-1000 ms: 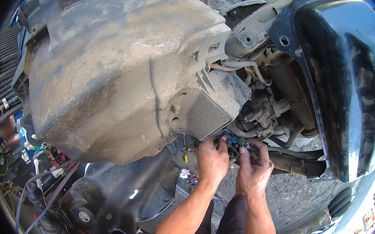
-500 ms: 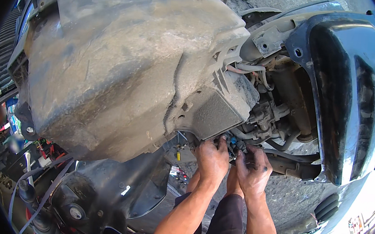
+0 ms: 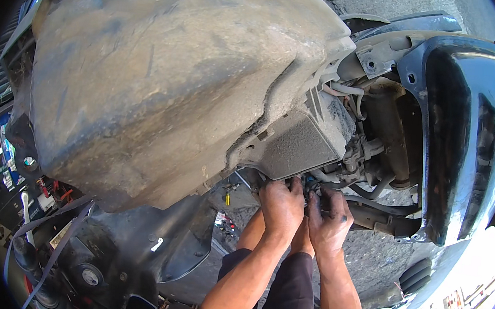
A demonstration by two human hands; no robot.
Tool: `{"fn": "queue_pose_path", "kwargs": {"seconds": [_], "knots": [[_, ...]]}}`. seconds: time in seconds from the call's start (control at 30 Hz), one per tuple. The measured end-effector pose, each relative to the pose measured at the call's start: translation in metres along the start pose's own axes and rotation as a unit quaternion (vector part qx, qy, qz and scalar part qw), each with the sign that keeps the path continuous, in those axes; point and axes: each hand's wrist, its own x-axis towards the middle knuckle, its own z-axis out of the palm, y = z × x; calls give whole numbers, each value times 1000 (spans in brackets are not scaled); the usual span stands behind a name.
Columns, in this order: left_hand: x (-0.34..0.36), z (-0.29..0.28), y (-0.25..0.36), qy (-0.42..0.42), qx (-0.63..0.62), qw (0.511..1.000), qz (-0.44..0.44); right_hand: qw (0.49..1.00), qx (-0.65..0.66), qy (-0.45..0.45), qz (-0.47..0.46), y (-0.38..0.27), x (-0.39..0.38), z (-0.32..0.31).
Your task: Repairing and servicing various components of a motorcycle engine and chassis.
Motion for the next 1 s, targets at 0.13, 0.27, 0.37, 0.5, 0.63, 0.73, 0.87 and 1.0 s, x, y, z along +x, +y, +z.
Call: {"fn": "queue_pose_path", "kwargs": {"seconds": [0.13,0.27,0.37,0.5,0.63,0.73,0.87,1.0], "knots": [[1,0,0,-7,-17,1000,-6,1000,-15,-8,-12,1,-1,0],[1,2,-3,15,-23,1000,13,1000,-11,3,2,1,-2,5],[2,-3,-1,40,-26,998,43,999,0,10,32,-2,-5,9],[3,-2,2,13,-34,999,23,999,-6,15,27,-1,-3,9],[2,-3,5,24,-33,999,27,999,6,14,36,-6,-1,6],[4,-8,6,-33,-32,998,-33,997,17,0,77,-9,0,8],[2,-8,7,-25,-42,999,-22,997,15,-9,73,-9,2,6],[2,-6,6,-26,-35,999,-25,999,-38,-28,-4,-9,6,4]]}}
